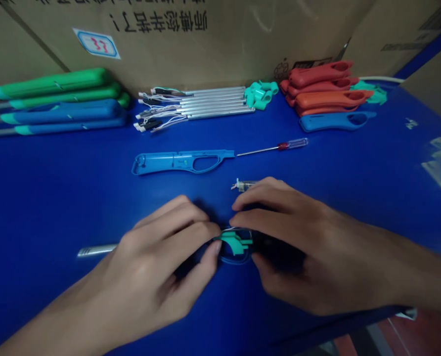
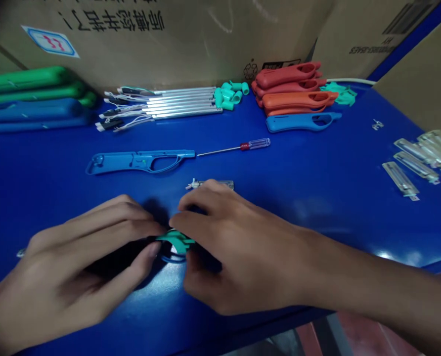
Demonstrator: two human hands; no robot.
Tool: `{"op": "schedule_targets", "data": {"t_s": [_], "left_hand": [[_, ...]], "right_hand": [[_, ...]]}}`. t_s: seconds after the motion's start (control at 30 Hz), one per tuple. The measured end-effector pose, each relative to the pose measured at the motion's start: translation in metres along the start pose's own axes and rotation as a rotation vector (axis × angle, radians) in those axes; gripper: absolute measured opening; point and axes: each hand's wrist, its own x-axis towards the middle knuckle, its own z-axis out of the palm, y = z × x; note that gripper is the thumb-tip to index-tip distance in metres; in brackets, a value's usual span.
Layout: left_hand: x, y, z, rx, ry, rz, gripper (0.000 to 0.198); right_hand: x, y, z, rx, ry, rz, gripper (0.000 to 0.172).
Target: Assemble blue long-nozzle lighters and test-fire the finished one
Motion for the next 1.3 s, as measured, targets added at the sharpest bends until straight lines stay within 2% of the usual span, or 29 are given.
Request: {"op": "schedule_targets", "data": {"t_s": [0.13,0.27,0.43,0.6,0.77,0.93,1.3], "left_hand": [[-0.004,-0.002,0.000,0.025,0.006,0.009,0.017],[-0.008,-0.005,-0.004,0.073,-0.014,0.040,0.023],[-0.007,-0.006,-0.010,0.093,-0.064,0.032,0.023],[-0.006,-0.005,-0.010,0.090,-0.104,0.056,0.020],[-0.009,-0.006,-0.006,0.062,-0.061,-0.009,0.017],[-0.008,-0.006,-0.003,0.091,0.058,-0.021,0.020],[-0.013,-0.012,-0.003,0.008,0.030,-0.025,0.017]], "right_hand": [[-0.005,0.007,-0.010,-0.057,-0.074,-0.038,0.021],[-0.007,0.013,-0.006,-0.020,-0.119,-0.114,0.013],[-0.009,0.016,0.007,0.068,-0.023,-0.122,0.005],[-0.010,0.018,0.011,0.098,0.025,-0.136,0.007],[-0.010,0.021,0.014,0.108,0.059,-0.167,0.013],[-0.009,0.023,0.016,0.128,0.056,-0.193,0.013],[-0.004,0.011,0.012,0.159,0.063,-0.160,0.013]]}}
